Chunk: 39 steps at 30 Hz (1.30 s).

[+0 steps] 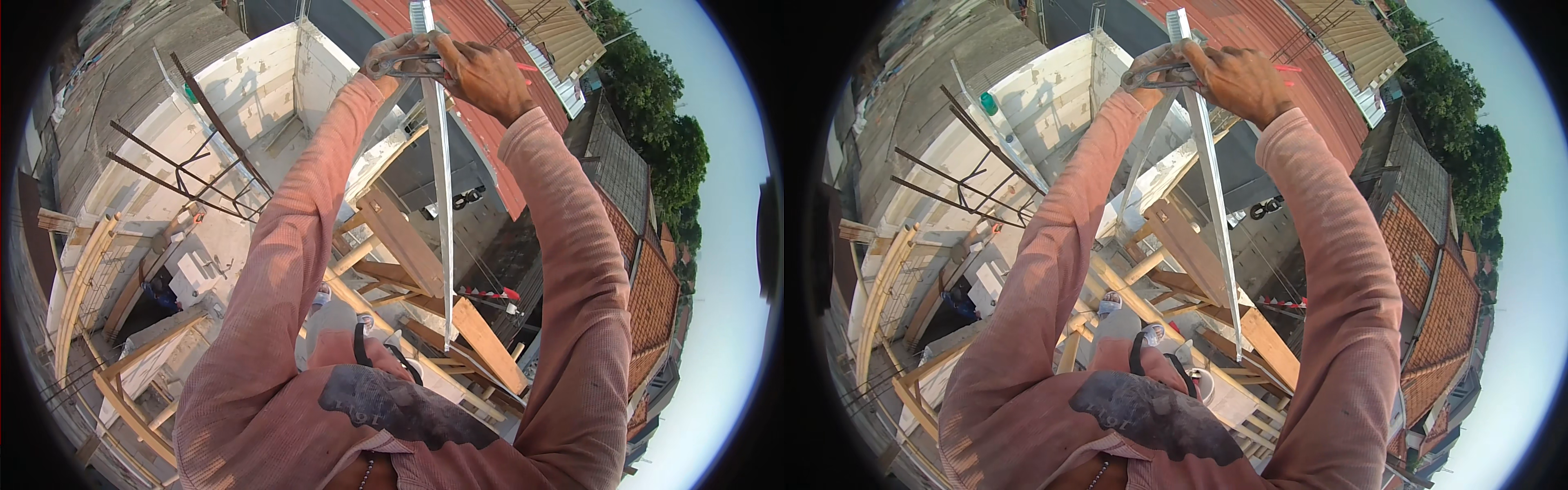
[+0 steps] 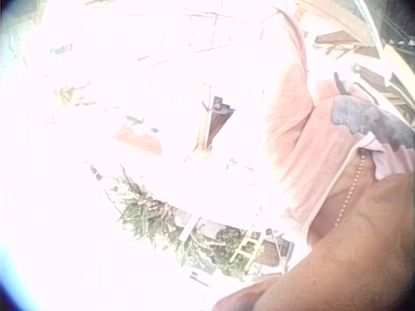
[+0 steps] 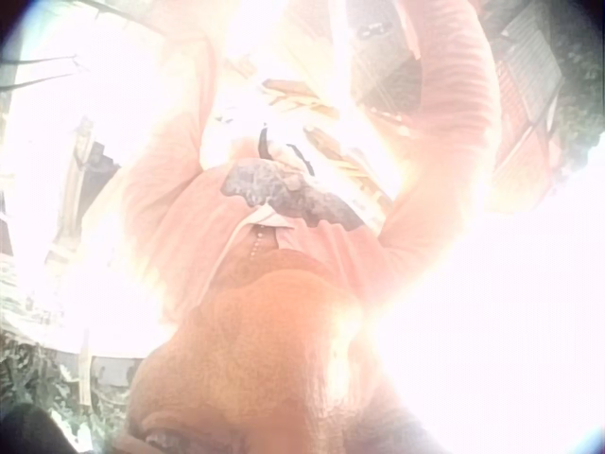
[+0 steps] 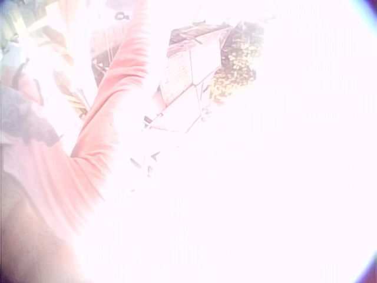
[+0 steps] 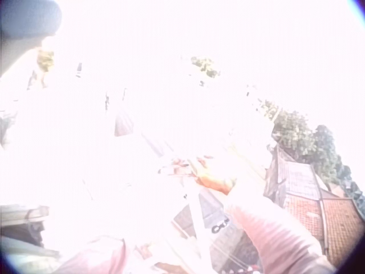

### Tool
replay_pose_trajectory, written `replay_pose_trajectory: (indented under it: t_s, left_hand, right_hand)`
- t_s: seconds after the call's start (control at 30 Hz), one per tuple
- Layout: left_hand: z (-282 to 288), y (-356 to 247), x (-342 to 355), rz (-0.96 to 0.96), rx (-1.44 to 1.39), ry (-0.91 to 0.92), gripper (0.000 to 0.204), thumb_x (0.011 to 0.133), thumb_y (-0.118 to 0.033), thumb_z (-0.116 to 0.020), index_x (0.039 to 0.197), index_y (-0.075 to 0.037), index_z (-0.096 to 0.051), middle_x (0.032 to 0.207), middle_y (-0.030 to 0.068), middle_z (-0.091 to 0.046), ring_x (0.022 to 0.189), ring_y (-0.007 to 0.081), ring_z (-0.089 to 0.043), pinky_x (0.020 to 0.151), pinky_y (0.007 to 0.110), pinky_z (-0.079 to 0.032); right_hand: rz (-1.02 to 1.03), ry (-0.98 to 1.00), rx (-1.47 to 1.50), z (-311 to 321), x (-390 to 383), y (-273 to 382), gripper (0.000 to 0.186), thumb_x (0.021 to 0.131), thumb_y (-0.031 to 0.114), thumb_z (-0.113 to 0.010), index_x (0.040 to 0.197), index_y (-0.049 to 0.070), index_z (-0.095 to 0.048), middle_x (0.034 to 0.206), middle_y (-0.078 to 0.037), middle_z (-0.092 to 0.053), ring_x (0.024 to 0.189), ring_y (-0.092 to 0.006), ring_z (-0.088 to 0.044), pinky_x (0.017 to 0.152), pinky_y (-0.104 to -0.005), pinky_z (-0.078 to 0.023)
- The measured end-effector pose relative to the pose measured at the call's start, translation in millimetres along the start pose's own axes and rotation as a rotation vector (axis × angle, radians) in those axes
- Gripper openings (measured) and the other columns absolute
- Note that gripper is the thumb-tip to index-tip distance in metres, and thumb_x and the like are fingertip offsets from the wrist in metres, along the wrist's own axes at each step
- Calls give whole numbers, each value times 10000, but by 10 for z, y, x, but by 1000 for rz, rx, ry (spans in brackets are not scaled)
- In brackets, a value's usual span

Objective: The person secures a metal frame to a wooden structure using wire and pliers, following a guide string.

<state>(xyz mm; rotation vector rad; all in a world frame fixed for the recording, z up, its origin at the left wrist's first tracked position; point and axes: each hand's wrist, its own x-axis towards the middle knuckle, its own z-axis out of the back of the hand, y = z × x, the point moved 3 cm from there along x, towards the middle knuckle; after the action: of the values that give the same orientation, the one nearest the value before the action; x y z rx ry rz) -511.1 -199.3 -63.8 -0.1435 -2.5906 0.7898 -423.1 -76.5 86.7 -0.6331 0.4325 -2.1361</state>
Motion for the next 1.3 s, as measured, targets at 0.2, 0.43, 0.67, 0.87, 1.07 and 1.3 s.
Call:
replay_pose_trajectory:
  t_s: [0.2, 0.43, 0.67, 0.87, 1.07, 1.3]
  left_hand:
    - [-8, -12, -31, 22, 0, -37, 286, 912, -154, -717, 1153, -12, -658, 1058, 52, -686, 963, 148, -667, 896, 280, -539]
    - [-155, -102, -90, 50, 11, -33, 340, 922, -202, -717, 1174, 10, -630, 1063, 66, -685, 977, 155, -664, 886, 277, -544]
    - [-168, -92, -66, 47, 42, -8, 389, 931, -228, -702, 1202, 29, -595, 1064, 101, -691, 951, 188, -677, 893, 319, -549]
    - [-173, -41, -7, 31, 69, 72, 385, 937, -294, -698, 1162, 10, -633, 1040, 74, -687, 932, 146, -656, 882, 301, -534]
    - [-103, -20, -17, 21, 160, -26, 385, 912, -337, -728, 1127, -25, -662, 1014, 30, -682, 932, 104, -642, 895, 273, -504]
    - [-98, -2, 10, 12, 142, 23, 485, 828, -395, -807, 1109, -22, -679, 982, 26, -696, 923, 106, -649, 871, 241, -509]
  right_hand:
    - [-333, -128, 220, -82, 65, 166, 396, 889, 267, -667, 1186, 108, -458, 868, -163, -701, 771, -377, -697, 641, -467, -554]
    - [-857, -409, 577, -98, 73, 226, 348, 857, 135, -641, 1138, 38, -461, 715, -178, -677, 673, -396, -685, 657, -484, -530]
    - [-1435, -538, 2348, -478, 85, 147, 213, 961, 150, -585, 987, -49, -511, 800, -160, -630, 496, -82, -480, 423, -224, -418]
    - [-1329, -376, 1885, -155, -387, 54, 622, 844, 450, -782, 1025, -49, -459, 804, -134, -540, 513, -86, -471, 424, -233, -402]
    - [-1281, -168, 1018, 291, -1270, -41, 492, 942, 215, -648, 1308, -85, -513, 699, -40, -512, 511, -97, -481, 460, -245, -414]
    - [-755, 108, 504, 821, -1381, 81, 413, 944, 151, -613, 1355, 121, -595, 659, -161, -577, 508, -301, -586, 556, -382, -495]
